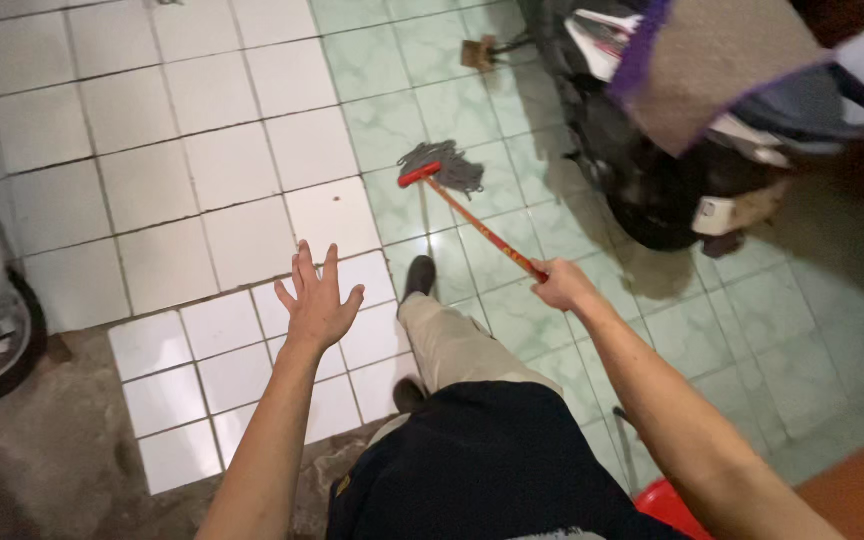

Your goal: The person mops the tiled floor by hand using a mop, moving it across different sections of the tiles in a back and forth motion around parked motorcycles and furniture.

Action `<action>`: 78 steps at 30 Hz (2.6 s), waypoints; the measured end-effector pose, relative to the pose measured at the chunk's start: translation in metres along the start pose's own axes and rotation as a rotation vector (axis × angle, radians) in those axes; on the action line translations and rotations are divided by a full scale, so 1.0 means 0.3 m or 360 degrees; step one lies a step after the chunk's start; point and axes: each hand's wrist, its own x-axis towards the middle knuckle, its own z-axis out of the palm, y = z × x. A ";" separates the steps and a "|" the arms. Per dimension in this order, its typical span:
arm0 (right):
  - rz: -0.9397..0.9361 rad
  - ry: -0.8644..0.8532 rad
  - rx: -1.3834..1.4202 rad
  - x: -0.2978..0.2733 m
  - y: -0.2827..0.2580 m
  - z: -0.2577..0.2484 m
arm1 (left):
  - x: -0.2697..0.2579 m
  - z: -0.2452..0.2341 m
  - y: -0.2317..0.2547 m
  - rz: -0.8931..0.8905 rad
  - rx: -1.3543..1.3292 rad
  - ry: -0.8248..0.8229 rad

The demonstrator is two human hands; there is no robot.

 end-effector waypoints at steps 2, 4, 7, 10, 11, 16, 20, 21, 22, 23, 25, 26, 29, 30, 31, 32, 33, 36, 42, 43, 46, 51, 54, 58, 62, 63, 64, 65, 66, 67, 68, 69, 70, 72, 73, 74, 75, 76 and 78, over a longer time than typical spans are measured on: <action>-0.0048 0.0003 0.0012 0.131 -0.057 -0.038 | 0.077 -0.046 -0.035 -0.0028 0.0041 0.0014; 0.0024 -0.0061 0.0030 0.259 -0.137 -0.080 | 0.186 -0.107 -0.064 -0.0070 0.0091 0.0027; 0.0084 -0.0060 0.0189 0.425 -0.242 -0.132 | 0.354 -0.198 -0.064 -0.0095 0.0144 0.0035; 0.0103 -0.0100 0.0262 0.556 -0.363 -0.141 | 0.519 -0.332 -0.049 -0.0041 0.0185 0.0057; 0.0105 -0.0108 0.0260 0.621 -0.398 -0.167 | 0.587 -0.377 -0.031 -0.0048 0.0201 0.0057; 0.0150 -0.0096 0.0391 0.828 -0.560 -0.272 | 0.857 -0.548 0.016 0.0021 0.0212 0.0162; 0.0263 -0.0082 0.0382 0.942 -0.683 -0.371 | 1.045 -0.624 0.025 0.0038 0.0175 0.0172; 0.0260 -0.0093 0.0373 0.964 -0.700 -0.388 | 1.073 -0.621 0.014 0.0028 0.0168 0.0146; 0.0257 -0.0104 0.0364 0.993 -0.717 -0.406 | 1.102 -0.616 0.002 0.0010 0.0169 0.0121; 0.0247 -0.0101 0.0361 1.040 -0.744 -0.429 | 1.154 -0.621 -0.007 0.0002 0.0173 0.0110; 0.0253 -0.0081 0.0412 1.108 -0.792 -0.450 | 1.255 -0.639 -0.043 0.0008 0.0164 0.0093; 0.0258 -0.0067 0.0436 1.145 -0.818 -0.456 | 1.303 -0.651 -0.070 0.0022 0.0151 0.0087; 0.0296 -0.0001 0.0509 1.265 -0.916 -0.485 | 1.455 -0.683 -0.123 0.0055 0.0070 0.0068; 0.0312 0.0049 0.0555 1.307 -0.961 -0.509 | 1.515 -0.710 -0.142 0.0065 0.0045 0.0071; 0.0325 0.0089 0.0606 1.341 -1.011 -0.533 | 1.560 -0.741 -0.160 0.0064 0.0046 0.0069; 0.0338 0.0130 0.0657 1.365 -1.067 -0.559 | 1.600 -0.771 -0.171 0.0063 0.0048 0.0067; 0.0340 0.0161 0.0714 1.392 -1.131 -0.592 | 1.646 -0.799 -0.177 0.0069 0.0038 0.0076; 0.0307 0.0286 0.0905 1.467 -1.330 -0.667 | 1.769 -0.904 -0.198 0.0093 0.0016 0.0077; 0.0164 0.0521 0.1027 1.555 -1.571 -0.757 | 1.943 -1.077 -0.271 0.0092 0.0020 0.0054; 0.0171 0.0514 0.0991 1.567 -1.601 -0.764 | 1.951 -1.100 -0.292 0.0077 0.0021 0.0055; 0.0214 0.0492 0.0940 1.627 -1.656 -0.774 | 2.002 -1.148 -0.326 0.0040 -0.0008 0.0087; 0.0117 0.0519 0.0976 1.769 -1.670 -0.771 | 1.999 -1.180 -0.363 -0.0060 -0.0011 0.0103; 0.0062 0.0589 0.0970 1.784 -1.648 -0.770 | 2.016 -1.190 -0.364 -0.0067 0.0028 0.0133; -0.0055 0.0619 0.1004 1.825 -1.653 -0.815 | 2.013 -1.213 -0.360 -0.0153 -0.0040 0.0194; -0.0119 0.0566 0.1047 1.872 -1.558 -0.818 | 2.049 -1.206 -0.318 -0.0157 -0.0037 0.0179; -0.0202 0.0622 0.0898 1.890 -1.528 -0.808 | 2.047 -1.205 -0.314 -0.0183 -0.0025 0.0169; -0.0285 0.0677 0.0748 1.914 -1.500 -0.799 | 2.052 -1.198 -0.299 -0.0163 -0.0036 0.0180; -0.0367 0.0729 0.0605 1.935 -1.483 -0.782 | 2.061 -1.196 -0.285 -0.0145 -0.0039 0.0192; -0.0353 0.0741 0.0628 1.952 -1.475 -0.765 | 2.067 -1.198 -0.272 -0.0126 -0.0042 0.0204; -0.0337 0.0763 0.0646 1.967 -1.467 -0.761 | 2.077 -1.201 -0.257 -0.0111 -0.0042 0.0202; -0.0319 0.0785 0.0665 1.977 -1.465 -0.761 | 2.086 -1.205 -0.243 -0.0095 -0.0041 0.0200; -0.0347 0.0835 0.0571 1.983 -1.472 -0.764 | 2.094 -1.206 -0.226 -0.0080 -0.0044 0.0194; -0.0375 0.0884 0.0477 1.991 -1.494 -0.766 | 2.103 -1.209 -0.212 -0.0063 -0.0048 0.0197; -0.0372 0.0956 0.0341 2.000 -1.538 -0.787 | 2.119 -1.218 -0.194 -0.0038 -0.0058 0.0206; -0.0343 0.0979 0.0302 2.007 -1.565 -0.801 | 2.127 -1.224 -0.189 -0.0025 -0.0052 0.0218; -0.0314 0.1003 0.0263 2.009 -1.588 -0.814 | 2.135 -1.229 -0.186 -0.0012 -0.0047 0.0231; -0.0292 0.0967 0.0262 2.009 -1.609 -0.827 | 2.141 -1.237 -0.188 0.0005 -0.0041 0.0245; -0.0270 0.0931 0.0262 2.009 -1.628 -0.838 | 2.142 -1.245 -0.194 -0.0013 -0.0053 0.0235; -0.0222 0.0886 0.0245 2.017 -1.653 -0.860 | 2.158 -1.254 -0.206 -0.0032 -0.0080 0.0216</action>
